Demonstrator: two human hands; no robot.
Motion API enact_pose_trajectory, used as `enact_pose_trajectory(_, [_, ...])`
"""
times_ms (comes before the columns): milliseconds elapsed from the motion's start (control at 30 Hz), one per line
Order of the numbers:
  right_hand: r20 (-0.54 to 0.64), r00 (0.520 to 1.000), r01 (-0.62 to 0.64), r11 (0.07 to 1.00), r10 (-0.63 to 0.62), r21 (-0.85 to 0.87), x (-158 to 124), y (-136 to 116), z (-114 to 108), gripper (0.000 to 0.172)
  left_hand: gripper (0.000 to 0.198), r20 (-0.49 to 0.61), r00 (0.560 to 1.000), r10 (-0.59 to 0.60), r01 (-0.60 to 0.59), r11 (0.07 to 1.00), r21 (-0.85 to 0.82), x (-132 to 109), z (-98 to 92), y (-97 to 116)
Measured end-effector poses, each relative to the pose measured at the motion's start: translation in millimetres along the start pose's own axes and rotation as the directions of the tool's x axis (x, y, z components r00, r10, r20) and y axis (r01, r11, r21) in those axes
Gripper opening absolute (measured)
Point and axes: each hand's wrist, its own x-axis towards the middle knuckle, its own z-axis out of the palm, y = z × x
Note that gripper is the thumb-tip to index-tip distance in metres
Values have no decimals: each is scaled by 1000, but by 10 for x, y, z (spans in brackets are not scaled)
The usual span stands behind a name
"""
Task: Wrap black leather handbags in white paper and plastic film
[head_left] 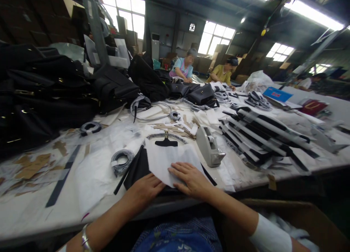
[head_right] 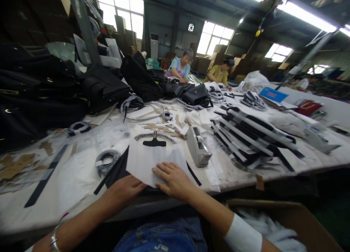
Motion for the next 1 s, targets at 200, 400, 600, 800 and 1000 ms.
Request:
enact_pose_trajectory(200, [-139, 990, -32, 999, 28, -28, -107, 34, 324, 53, 59, -7, 1000, 6, -5, 997, 75, -199, 192, 74])
enact_pose_trajectory(400, [-118, 993, -4, 996, -7, -93, -92, -87, 242, 49, 43, -13, 998, -59, 60, 993, 97, -169, 203, 140])
enact_pose_trajectory(600, [-33, 998, -50, 994, 47, -101, -114, -303, 44, 55, 34, -49, 993, -104, 109, 990, 94, -245, 288, 153])
enact_pose_trajectory(800, [77, 990, -128, 983, 119, 128, -12, -233, -149, 40, 37, -217, 973, -73, 128, 960, 249, -434, 514, 97])
enact_pose_trajectory(1000, [65, 979, -203, 936, 192, 289, 134, -202, -209, 45, 40, -99, 983, -155, 172, 966, 194, -297, 375, 144])
